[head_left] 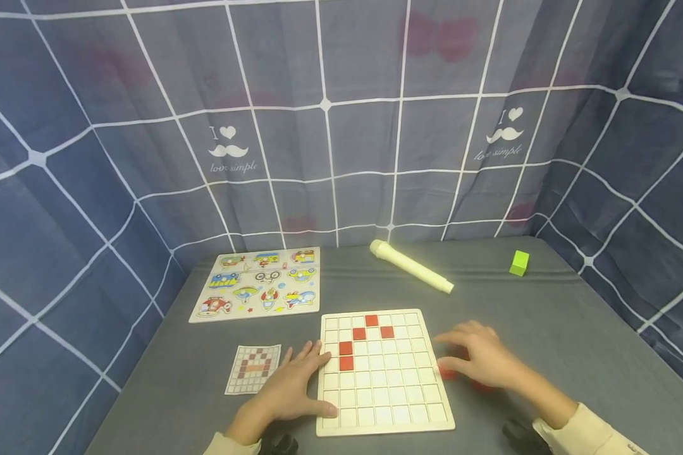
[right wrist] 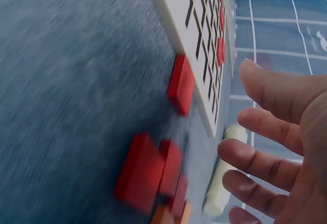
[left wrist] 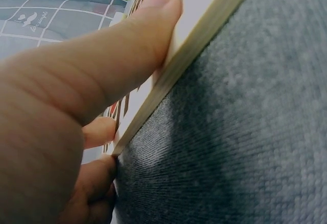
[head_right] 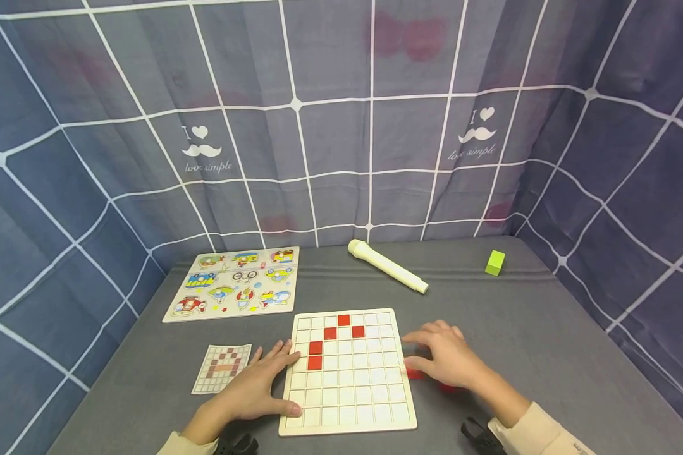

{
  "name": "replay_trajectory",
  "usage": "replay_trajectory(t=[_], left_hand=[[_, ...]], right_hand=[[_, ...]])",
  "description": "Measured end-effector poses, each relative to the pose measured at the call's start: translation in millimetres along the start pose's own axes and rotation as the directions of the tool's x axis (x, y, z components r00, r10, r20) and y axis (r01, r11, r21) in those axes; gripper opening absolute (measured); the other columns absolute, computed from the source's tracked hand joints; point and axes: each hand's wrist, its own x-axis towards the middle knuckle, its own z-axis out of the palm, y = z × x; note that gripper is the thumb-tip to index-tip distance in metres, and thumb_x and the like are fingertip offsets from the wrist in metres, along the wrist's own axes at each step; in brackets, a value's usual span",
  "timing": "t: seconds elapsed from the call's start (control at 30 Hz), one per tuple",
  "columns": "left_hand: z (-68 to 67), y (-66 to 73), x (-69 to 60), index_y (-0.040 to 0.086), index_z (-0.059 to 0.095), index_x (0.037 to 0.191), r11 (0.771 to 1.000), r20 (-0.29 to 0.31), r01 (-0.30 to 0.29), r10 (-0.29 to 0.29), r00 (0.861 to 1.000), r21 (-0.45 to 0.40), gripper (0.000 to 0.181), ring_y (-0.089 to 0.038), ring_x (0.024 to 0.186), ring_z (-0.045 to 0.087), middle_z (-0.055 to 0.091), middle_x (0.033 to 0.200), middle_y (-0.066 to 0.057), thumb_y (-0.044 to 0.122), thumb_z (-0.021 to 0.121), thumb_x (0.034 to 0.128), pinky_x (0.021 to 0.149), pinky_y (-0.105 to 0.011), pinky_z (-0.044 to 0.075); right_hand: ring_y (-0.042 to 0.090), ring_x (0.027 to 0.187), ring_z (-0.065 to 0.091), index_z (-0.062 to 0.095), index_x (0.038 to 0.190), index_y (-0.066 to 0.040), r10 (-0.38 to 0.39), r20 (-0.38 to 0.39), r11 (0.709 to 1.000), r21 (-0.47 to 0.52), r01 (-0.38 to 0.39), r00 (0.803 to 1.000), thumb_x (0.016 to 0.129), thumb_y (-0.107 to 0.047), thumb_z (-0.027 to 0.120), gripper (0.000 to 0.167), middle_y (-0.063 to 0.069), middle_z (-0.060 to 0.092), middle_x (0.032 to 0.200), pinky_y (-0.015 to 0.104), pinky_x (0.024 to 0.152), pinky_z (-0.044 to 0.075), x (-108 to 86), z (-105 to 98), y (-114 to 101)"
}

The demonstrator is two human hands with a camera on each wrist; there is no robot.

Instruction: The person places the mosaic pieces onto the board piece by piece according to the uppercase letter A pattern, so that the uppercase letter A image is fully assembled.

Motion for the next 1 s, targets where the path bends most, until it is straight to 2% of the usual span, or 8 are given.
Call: replay_trajectory(t=[0.07, 0.2, 0.33, 0.47, 0.63, 1.0], left_hand=[[-0.3, -0.2, 0.4, 0.008, 0.047, 0.145, 1.000, 0.000, 0.005, -0.005, 1.000, 0.001, 0.101, -0.045, 0.149, 0.024, 0.027, 0.159, -0.024, 0.065, 0.078, 0.0669, 0.116, -0.072, 0.012], [-0.7, -0.7, 0.7, 0.008, 0.047, 0.145, 1.000, 0.004, 0.016, -0.016, 1.000, 0.003, 0.102, -0.044, 0.149, 0.024, 0.027, 0.160, -0.024, 0.066, 0.078, 0.0664, 0.117, -0.072, 0.012], [-0.5, -1.1, 0.0, 0.008, 0.047, 0.145, 1.000, 0.005, 0.017, -0.017, 1.000, 0.010, 0.103, -0.045, 0.149, 0.024, 0.027, 0.159, -0.024, 0.067, 0.077, 0.0662, 0.117, -0.072, 0.012], [0.2, -0.1, -0.9, 0.008, 0.047, 0.145, 1.000, 0.007, 0.013, -0.013, 1.000, 0.008, 0.103, -0.045, 0.149, 0.024, 0.027, 0.160, -0.024, 0.067, 0.077, 0.0666, 0.116, -0.073, 0.012], [0.5, 1.3, -1.4, 0.008, 0.046, 0.146, 1.000, 0.012, 0.016, -0.016, 1.000, 0.001, 0.103, -0.045, 0.150, 0.023, 0.025, 0.160, -0.024, 0.067, 0.077, 0.0669, 0.116, -0.073, 0.012], [-1.9, 2.8, -0.3, 0.009, 0.047, 0.145, 0.999, 0.010, 0.016, -0.017, 1.000, 0.034, 0.102, -0.044, 0.149, 0.025, 0.027, 0.160, -0.023, 0.068, 0.075, 0.0673, 0.116, -0.072, 0.013]], right_hand=[[0.027, 0.108, 0.057, 0.072, 0.115, -0.019, 0.013, -0.007, 1.000, -0.005, -0.013, 1.000, 0.081, -0.042, 0.077, 0.042, 0.001, 0.070, 0.112, 0.045, 0.081, 0.039, -4.2, -1.0, 4.8], [0.029, 0.111, 0.054, 0.071, 0.119, -0.018, 0.021, 0.021, 0.999, -0.027, -0.021, 1.000, 0.077, -0.037, 0.081, 0.047, 0.003, 0.065, 0.115, 0.041, 0.079, 0.037, -11.0, -2.0, 10.7], [0.034, 0.119, 0.051, 0.069, 0.122, -0.018, 0.024, 0.049, 1.000, -0.021, -0.023, 0.999, 0.075, -0.038, 0.083, 0.053, 0.006, 0.062, 0.121, 0.052, 0.083, 0.039, -14.9, -0.7, 12.1], [0.039, 0.124, 0.048, 0.070, 0.119, -0.017, 0.018, 0.047, 1.000, 0.003, -0.019, 0.999, 0.073, -0.040, 0.083, 0.054, 0.009, 0.061, 0.126, 0.062, 0.088, 0.038, -16.0, 0.8, 10.2], [0.046, 0.130, 0.043, 0.073, 0.115, -0.018, 0.000, 0.078, 0.999, 0.042, -0.003, 0.997, 0.072, -0.040, 0.083, 0.049, 0.011, 0.060, 0.129, 0.071, 0.092, 0.033, -16.9, 3.1, 6.6], [0.043, 0.130, 0.044, 0.076, 0.094, -0.031, 0.024, 0.041, 0.995, 0.095, -0.028, 0.999, 0.071, -0.036, 0.084, 0.025, 0.007, 0.063, 0.126, 0.068, 0.093, 0.030, -18.8, 10.3, 4.2]])
